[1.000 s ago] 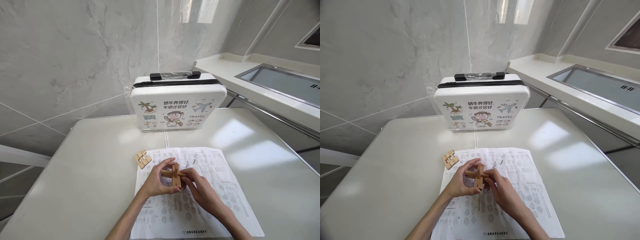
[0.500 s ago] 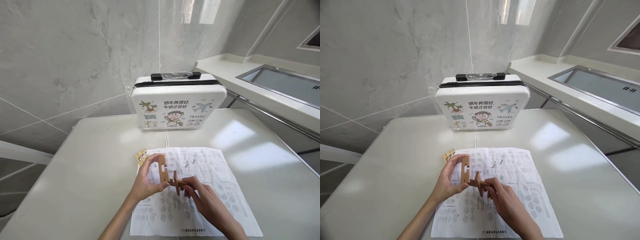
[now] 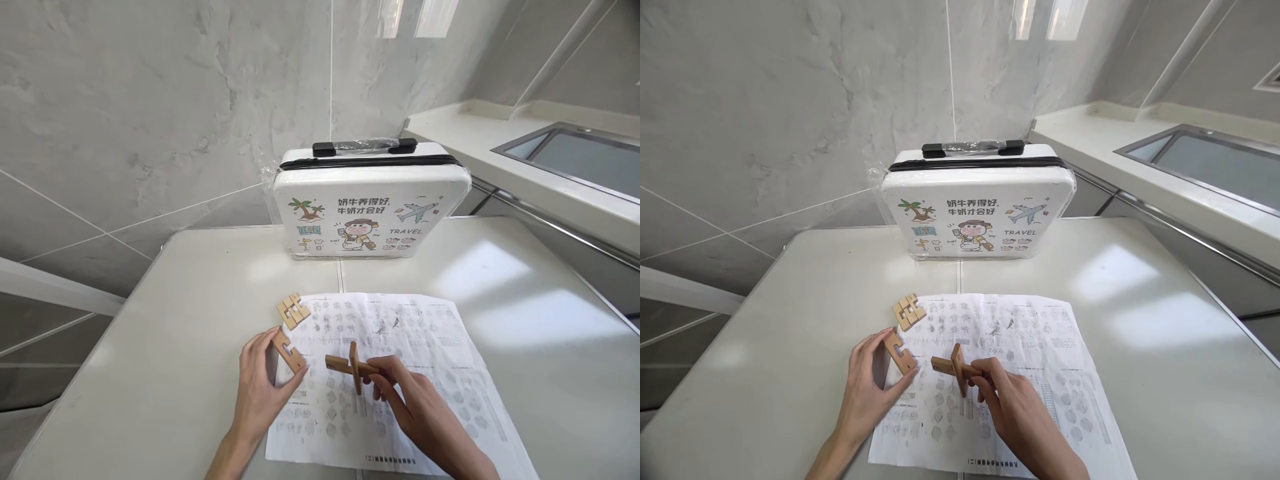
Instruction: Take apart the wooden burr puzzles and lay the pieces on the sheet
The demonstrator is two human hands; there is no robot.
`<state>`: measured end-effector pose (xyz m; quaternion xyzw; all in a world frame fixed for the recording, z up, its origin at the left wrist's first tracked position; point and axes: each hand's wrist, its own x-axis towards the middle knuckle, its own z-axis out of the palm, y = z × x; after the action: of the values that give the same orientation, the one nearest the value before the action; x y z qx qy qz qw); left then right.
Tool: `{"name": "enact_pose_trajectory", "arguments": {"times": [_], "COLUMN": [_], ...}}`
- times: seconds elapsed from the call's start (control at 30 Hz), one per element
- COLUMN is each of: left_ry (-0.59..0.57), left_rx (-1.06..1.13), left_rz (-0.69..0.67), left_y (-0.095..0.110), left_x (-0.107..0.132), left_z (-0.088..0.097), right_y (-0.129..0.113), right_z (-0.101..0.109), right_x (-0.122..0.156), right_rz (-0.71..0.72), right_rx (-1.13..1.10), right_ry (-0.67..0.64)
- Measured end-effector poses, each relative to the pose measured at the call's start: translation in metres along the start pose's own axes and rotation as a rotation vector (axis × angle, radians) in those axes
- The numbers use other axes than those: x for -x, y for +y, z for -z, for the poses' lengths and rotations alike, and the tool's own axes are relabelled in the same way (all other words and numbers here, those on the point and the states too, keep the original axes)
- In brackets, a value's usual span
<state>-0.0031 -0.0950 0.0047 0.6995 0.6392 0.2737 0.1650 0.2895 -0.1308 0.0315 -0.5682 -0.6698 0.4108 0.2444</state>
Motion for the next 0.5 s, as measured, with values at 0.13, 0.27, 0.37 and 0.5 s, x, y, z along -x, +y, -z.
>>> {"name": "enact_pose_trajectory", "arguments": {"times": [0.13,0.27,0.37,0.5], "left_ry": [-0.016,-0.032,-0.036,-0.1], "left_rx": [-0.037,-0.059,-0.062,0.063], "left_rz": [0.017,0.006,-0.048,-0.068], "left_y": [0.0,-0.004,-0.006,0.0], "left_x": [-0.001,0.0,0.0,0.004], "left_z": [-0.001,-0.004,-0.004,0.008], "right_y": [-0.006,-0.012,-0.016,-0.019], "right_z": [0.002,0.002,0.002,0.0], "right_x": [-0.002,-0.003,-0.004,-0.004], "right_rz": [0.025,0.027,0.03,0.01], "right_rx": [-0.032,-0.056,-0.063,-0.085], "right_ry": [-0.017,-0.011,-0.014,-0.041]}}
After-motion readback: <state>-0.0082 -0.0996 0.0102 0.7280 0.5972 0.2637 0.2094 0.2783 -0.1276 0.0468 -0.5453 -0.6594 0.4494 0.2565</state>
